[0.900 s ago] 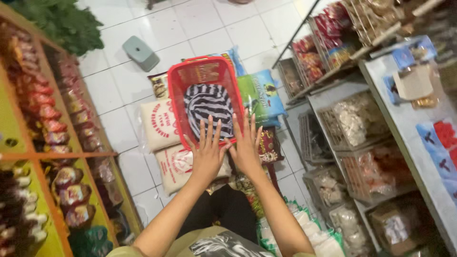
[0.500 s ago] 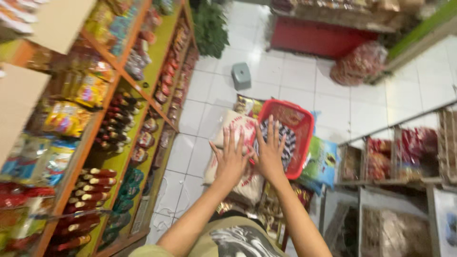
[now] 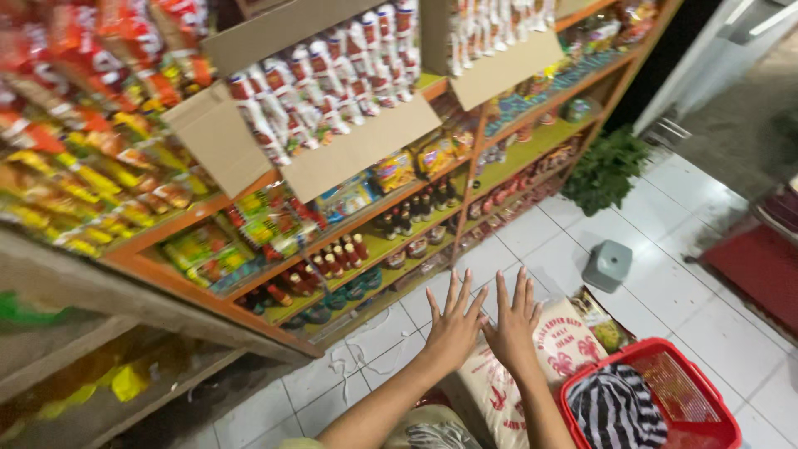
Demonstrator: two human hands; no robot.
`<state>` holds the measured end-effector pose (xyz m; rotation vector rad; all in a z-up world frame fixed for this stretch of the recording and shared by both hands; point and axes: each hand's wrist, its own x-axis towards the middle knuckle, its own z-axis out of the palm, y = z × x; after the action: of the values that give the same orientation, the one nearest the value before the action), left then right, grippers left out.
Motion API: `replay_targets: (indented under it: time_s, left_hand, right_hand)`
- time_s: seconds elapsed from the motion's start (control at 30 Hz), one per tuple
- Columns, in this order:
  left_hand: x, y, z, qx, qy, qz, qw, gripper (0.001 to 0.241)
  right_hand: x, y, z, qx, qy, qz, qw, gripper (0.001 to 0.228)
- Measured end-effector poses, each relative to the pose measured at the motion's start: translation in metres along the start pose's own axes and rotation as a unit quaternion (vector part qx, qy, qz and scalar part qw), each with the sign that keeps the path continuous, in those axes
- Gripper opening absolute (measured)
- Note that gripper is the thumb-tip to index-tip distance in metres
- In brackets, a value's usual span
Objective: The person seals a cardboard box using adhesive tape by hand, applying the tape along the seams of the box to close it.
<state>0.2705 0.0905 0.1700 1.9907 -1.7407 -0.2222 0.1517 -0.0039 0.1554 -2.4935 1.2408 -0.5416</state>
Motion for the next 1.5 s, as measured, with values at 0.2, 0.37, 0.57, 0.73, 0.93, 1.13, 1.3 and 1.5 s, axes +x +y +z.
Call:
replay_targets:
  time_s: [0.2,0.37,0.57,0.73,0.93,1.13,1.3,1.5]
  left_hand:
    - [-0.039,-0.047,-0.039,0.005,0.098,-0.16,0.982,0.07]
    - [-0.069,-0.087,-0.073,0.015,0.127,-0.293,0.948,0.077]
    - [-0.066,-0.164,-0.109,0.082,0.247,-0.276,0.925,0.079]
    - [-0.048,-0.205,-0.138,0.113,0.295,-0.246,0.916,0.079]
    - [-0.002,-0.23,-0.159,0.096,0.301,-0.242,0.917,0.083]
    - [0.044,-0.247,-0.164,0.138,0.286,-0.255,0.913,0.086]
    - [0.061,-0.255,-0.169,0.137,0.312,-0.287,0.895,0.1]
    - [0.051,-0.259,-0.189,0.199,0.443,-0.297,0.822,0.107]
  right_hand:
    - [0.05,-0.053,0.02,0.017,-0.048,-0.184,0.982,0.092]
    - [0.082,-0.11,0.035,0.047,-0.048,-0.303,0.951,0.092]
    - [0.126,-0.162,0.063,0.07,-0.068,-0.328,0.94,0.093]
    - [0.187,-0.188,0.084,0.144,0.053,-0.408,0.9,0.093]
    - [0.265,-0.219,0.088,0.078,0.038,-0.354,0.931,0.104]
    - [0.332,-0.218,0.114,-0.143,0.002,-0.355,0.924,0.093]
    - [0.353,-0.193,0.152,-0.165,0.086,-0.435,0.881,0.079]
    - [0.343,-0.192,0.151,-0.159,0.122,-0.465,0.863,0.079]
